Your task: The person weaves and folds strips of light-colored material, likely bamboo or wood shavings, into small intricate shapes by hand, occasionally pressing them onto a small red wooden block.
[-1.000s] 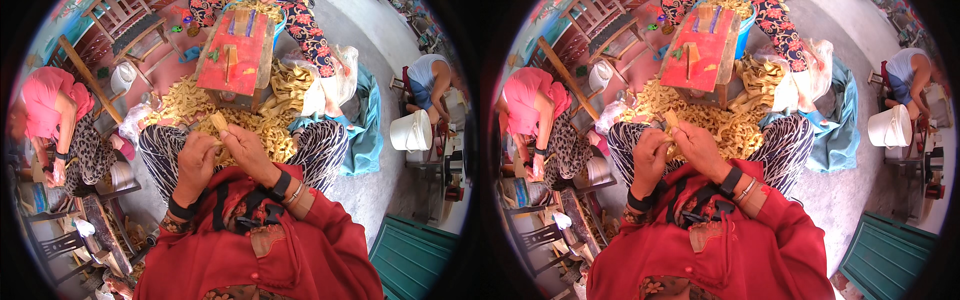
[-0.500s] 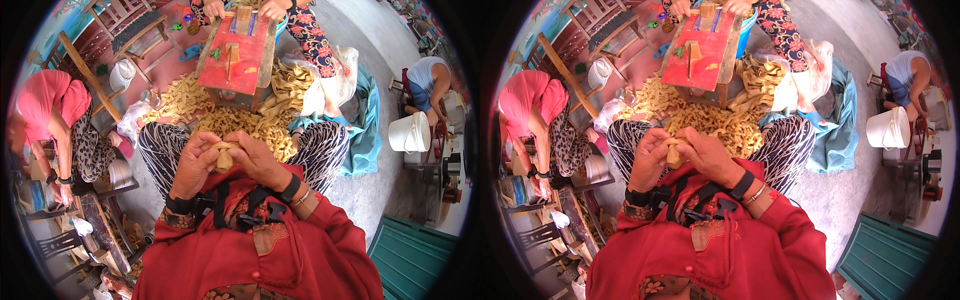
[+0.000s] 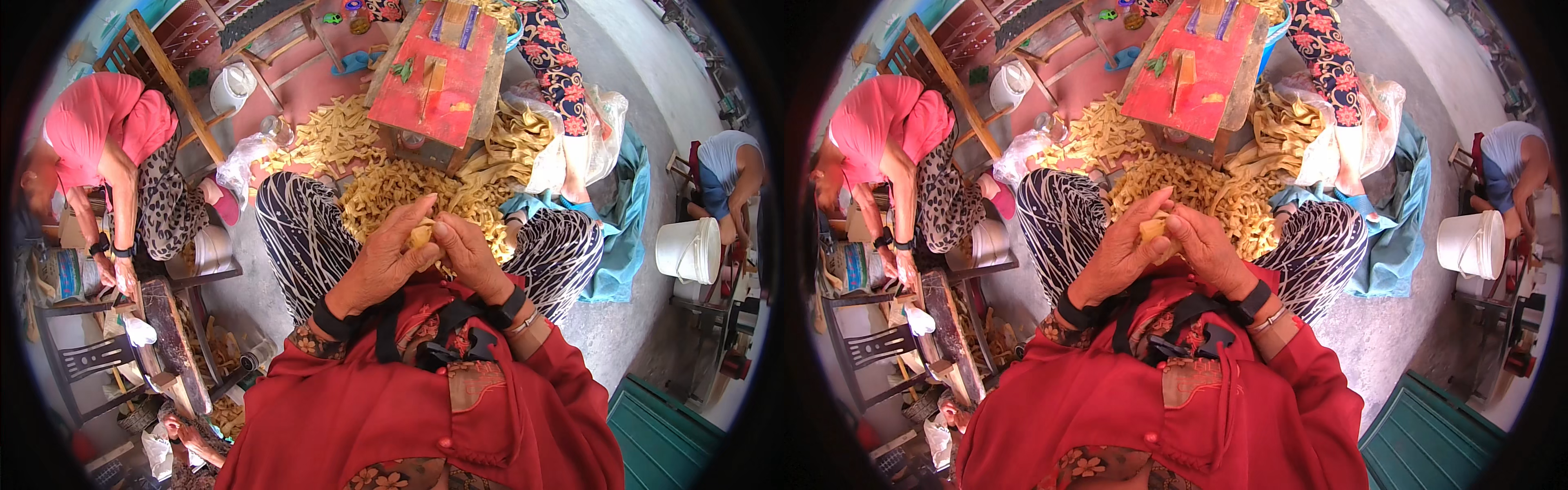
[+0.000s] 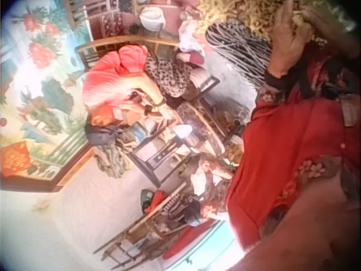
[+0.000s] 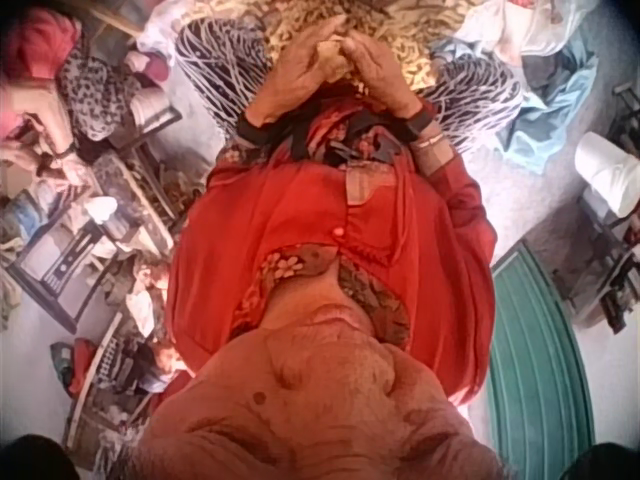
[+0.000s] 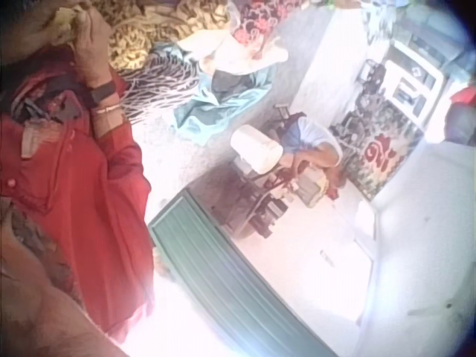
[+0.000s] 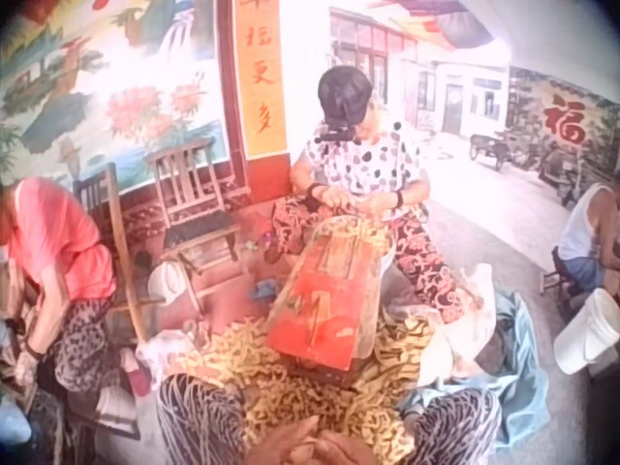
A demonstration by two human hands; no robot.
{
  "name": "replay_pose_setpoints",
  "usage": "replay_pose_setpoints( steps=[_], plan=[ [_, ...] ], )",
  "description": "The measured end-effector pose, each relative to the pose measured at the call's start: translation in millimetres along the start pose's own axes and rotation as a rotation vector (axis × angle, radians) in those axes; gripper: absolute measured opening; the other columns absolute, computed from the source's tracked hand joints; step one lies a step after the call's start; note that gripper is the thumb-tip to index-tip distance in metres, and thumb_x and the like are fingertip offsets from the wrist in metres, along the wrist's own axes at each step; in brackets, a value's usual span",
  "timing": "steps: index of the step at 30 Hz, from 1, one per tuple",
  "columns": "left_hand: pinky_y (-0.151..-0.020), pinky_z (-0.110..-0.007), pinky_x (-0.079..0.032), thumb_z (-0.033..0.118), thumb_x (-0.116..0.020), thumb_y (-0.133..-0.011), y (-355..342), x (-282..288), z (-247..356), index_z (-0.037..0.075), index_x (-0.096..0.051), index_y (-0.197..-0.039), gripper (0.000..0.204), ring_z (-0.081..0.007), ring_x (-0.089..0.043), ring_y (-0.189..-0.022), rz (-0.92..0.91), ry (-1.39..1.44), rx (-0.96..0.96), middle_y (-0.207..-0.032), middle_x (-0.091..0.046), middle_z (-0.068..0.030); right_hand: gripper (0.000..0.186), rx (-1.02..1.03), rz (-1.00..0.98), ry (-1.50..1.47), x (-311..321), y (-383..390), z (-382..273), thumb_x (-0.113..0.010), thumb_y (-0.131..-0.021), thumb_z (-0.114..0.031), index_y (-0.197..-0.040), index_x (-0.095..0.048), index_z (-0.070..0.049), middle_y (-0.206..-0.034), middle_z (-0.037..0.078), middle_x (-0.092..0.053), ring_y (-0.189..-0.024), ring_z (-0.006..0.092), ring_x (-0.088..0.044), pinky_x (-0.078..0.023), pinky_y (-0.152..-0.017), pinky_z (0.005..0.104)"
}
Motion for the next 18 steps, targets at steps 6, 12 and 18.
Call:
replay_pose_setpoints(
  steps=[6, 12, 18],
  plan=[
    [-0.067, -0.021, -0.046, 0.030, -0.039, -0.099, 1, -6, -22, 0.004, -0.042, -0.136, 0.045, -0.0094, -0.054, -0.075, -0.050, 0.337, 0.308, -0.101, -0.058, -0.0055, 0.031, 0.139, 0.217, 0.103, 0, -5, 2, -0.044, -0.098, -0.030, -0.112, -0.046, -0.002, -0.089, 0.009, -0.059, -0.075, 0.0153, -0.055, -0.045, -0.067, 0.0271],
    [-0.071, -0.038, -0.056, 0.038, -0.039, -0.098, -2, -15, -24, -0.005, -0.051, -0.118, 0.049, -0.0212, -0.060, -0.078, -0.132, 1.129, 0.453, -0.101, -0.058, -0.0126, 0.030, 0.089, 0.196, 0.109, 15, 0, 8, -0.042, -0.098, -0.032, -0.104, -0.051, -0.003, -0.082, 0.007, -0.056, -0.072, 0.0141, -0.053, -0.044, -0.065, 0.0265],
    [-0.073, -0.041, -0.054, 0.035, -0.041, -0.098, -1, -4, -26, -0.009, -0.052, -0.114, 0.048, -0.0152, -0.051, -0.070, -0.021, 1.385, 0.508, -0.094, -0.053, -0.0093, 0.038, -0.041, 0.424, 0.110, 69, 30, 26, -0.042, -0.098, -0.032, -0.081, -0.058, -0.002, -0.066, -0.001, -0.047, -0.058, 0.0082, -0.039, -0.033, -0.054, 0.0240]
  ],
)
Point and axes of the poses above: each hand's wrist, its own y-axis away from the middle knuckle, its own x-axis out of the back of the hand, z = x × y, the point moved 4 cm from there along -y, towards the middle knuckle
